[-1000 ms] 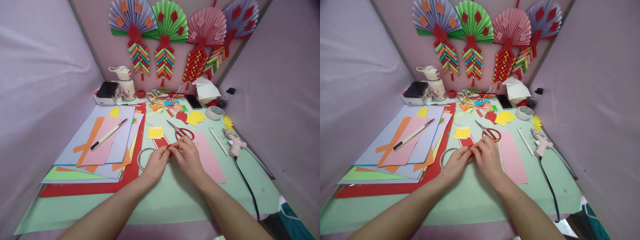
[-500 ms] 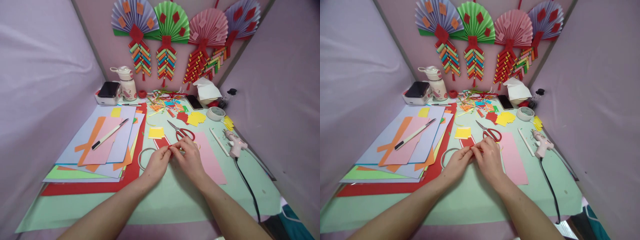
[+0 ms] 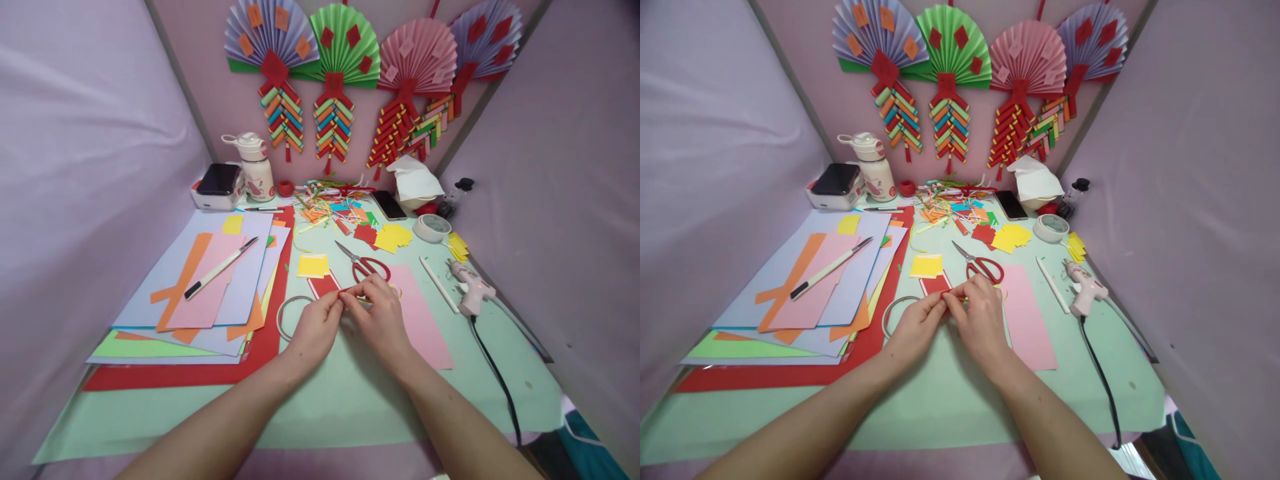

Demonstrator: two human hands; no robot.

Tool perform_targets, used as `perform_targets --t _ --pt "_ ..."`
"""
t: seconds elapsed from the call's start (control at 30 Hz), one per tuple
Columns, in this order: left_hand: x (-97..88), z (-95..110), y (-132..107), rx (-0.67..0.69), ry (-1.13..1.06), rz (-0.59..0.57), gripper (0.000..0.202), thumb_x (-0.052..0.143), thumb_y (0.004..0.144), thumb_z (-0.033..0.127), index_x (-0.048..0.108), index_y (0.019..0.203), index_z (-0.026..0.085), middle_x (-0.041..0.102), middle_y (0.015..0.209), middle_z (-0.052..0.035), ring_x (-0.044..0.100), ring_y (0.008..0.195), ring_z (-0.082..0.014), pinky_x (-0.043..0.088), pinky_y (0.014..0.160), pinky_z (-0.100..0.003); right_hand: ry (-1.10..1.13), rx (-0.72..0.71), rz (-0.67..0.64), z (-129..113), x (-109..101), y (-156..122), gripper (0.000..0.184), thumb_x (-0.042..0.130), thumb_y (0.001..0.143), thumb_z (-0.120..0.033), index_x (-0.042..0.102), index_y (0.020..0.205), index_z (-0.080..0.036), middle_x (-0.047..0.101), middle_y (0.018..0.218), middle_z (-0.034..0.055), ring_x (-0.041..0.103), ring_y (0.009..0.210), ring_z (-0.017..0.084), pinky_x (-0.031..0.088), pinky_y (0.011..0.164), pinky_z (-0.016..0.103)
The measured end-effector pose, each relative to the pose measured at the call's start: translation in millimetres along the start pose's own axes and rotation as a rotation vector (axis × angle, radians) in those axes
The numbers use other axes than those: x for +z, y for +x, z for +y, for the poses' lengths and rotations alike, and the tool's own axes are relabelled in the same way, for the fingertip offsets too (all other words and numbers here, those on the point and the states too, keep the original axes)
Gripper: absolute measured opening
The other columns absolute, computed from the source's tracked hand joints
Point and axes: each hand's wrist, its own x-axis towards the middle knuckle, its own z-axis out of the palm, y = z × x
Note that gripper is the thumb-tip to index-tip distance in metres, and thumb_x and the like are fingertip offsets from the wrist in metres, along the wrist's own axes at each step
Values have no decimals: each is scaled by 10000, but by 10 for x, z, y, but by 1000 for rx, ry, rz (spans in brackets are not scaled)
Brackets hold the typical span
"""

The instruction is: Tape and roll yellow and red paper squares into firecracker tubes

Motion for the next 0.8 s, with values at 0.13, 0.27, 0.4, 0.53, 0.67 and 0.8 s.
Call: perform_targets --t 0.13,0.27,0.4,0.53,0.67,0.8 --pt "5 -10 -10 33 -44 29 351 417 910 306 610 1195 237 666 1119 -32 593 1020 -181 448 904 -301 -2 25 22 30 -2 18 200 639 809 -365 599 691 -208 584 770 -18 547 781 158 296 749 321" --pt "31 -63 -14 -59 -231 -17 392 414 911 351 556 1258 237 605 1233 -51 595 1045 -188 525 807 -299 -15 38 30 55 -9 29 215 657 790 -385 602 677 -210 597 769 -26 560 795 162 284 767 330" --pt "11 -68 9 -23 -186 18 350 425 907 321 614 1183 222 656 1135 -50 618 974 -186 509 841 -316 -25 38 15 56 -21 35 193 667 781 -381 618 684 -221 600 780 -24 561 821 170 274 758 331" --pt "-16 -66 38 11 -149 66 317 433 904 296 651 1117 211 688 1050 -45 630 934 -185 493 859 -319 -50 27 14 68 -32 47 160 650 794 -369 630 718 -230 607 823 -11 551 875 184 272 746 328" --pt "-6 -117 53 6 -285 49 323 448 900 306 628 1146 197 665 1119 -57 620 1005 -181 483 906 -316 -66 25 9 83 -43 56 133 623 815 -356 642 753 -239 612 862 0 544 901 191 276 752 331" --pt "-4 -175 60 -29 -233 54 317 489 882 319 627 1145 209 661 1126 -63 614 1031 -190 474 928 -328 -63 43 8 83 -54 58 143 613 821 -370 649 761 -245 613 870 3 544 909 195 280 767 338"
